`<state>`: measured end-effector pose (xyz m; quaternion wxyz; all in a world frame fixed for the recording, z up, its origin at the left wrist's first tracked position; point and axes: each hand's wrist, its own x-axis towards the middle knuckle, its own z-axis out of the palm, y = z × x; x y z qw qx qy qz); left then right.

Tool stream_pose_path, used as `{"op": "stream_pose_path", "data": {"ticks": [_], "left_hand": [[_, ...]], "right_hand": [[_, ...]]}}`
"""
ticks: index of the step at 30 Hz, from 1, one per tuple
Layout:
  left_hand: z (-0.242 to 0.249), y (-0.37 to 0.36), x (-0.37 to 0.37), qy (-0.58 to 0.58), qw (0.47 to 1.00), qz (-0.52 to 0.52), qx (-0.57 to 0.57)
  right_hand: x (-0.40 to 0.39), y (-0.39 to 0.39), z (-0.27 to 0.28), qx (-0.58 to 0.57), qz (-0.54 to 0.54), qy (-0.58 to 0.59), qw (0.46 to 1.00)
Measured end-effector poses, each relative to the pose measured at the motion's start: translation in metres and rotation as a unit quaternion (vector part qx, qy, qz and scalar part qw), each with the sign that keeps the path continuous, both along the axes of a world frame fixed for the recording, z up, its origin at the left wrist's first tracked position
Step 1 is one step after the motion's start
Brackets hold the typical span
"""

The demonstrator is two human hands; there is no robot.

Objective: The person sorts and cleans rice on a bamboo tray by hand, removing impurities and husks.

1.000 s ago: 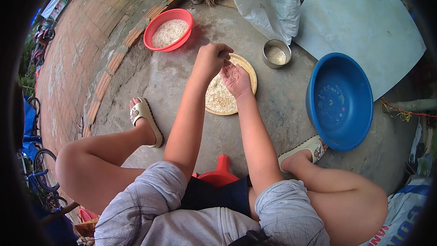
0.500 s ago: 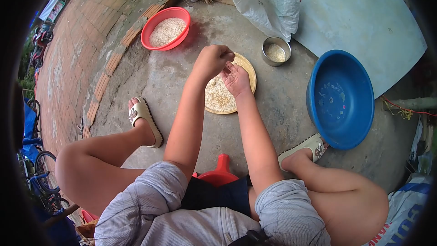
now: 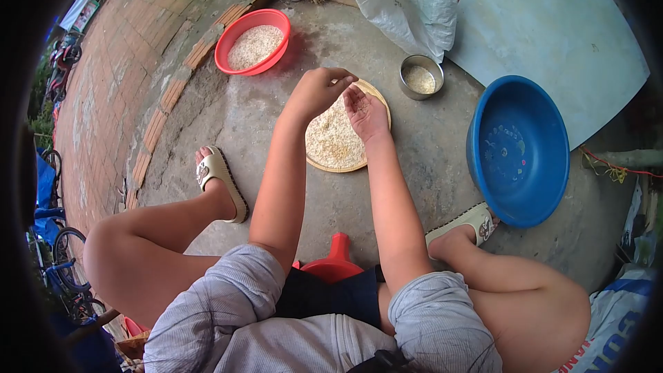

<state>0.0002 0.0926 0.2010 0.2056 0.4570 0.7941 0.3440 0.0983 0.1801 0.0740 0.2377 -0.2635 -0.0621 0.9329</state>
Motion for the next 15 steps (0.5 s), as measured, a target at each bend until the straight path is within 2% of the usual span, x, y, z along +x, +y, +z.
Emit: {"op": "stream_pose_path", "data": {"ticks": [1,5,7,9,11,12,14,15], "left_hand": [[0.001,-0.001,-0.002,0.000,1.000,0.000,0.000],[0.001,-0.004,-0.009,0.004,0.997,0.053,0.047],[-0.003,-0.005,-0.013,0.008,0.997,0.058,0.052],[-0.003,-0.007,-0.013,0.007,0.997,0.059,0.041],[-0.003,-0.007,-0.012,0.006,0.998,0.059,0.032],[-0.004,-0.007,-0.012,0.013,0.998,0.054,0.018],[-0.006,-0.006,-0.011,0.021,0.999,0.049,0.003],[-0.009,-0.005,-0.011,0.019,0.999,0.041,-0.002]], "right_hand": [[0.002,0.009,-0.005,0.000,0.000,0.000,1.000],[0.013,0.067,-0.012,0.047,-0.068,-0.175,0.981],[0.021,0.102,0.006,0.106,-0.110,-0.182,0.971],[0.027,0.136,0.032,0.239,-0.121,-0.207,0.941],[0.028,0.156,0.067,0.318,-0.160,-0.243,0.902],[0.028,0.164,0.077,0.318,-0.159,-0.244,0.902],[0.026,0.180,0.087,0.469,-0.106,-0.315,0.819],[0.025,0.194,0.078,0.468,-0.106,-0.314,0.819]]}}
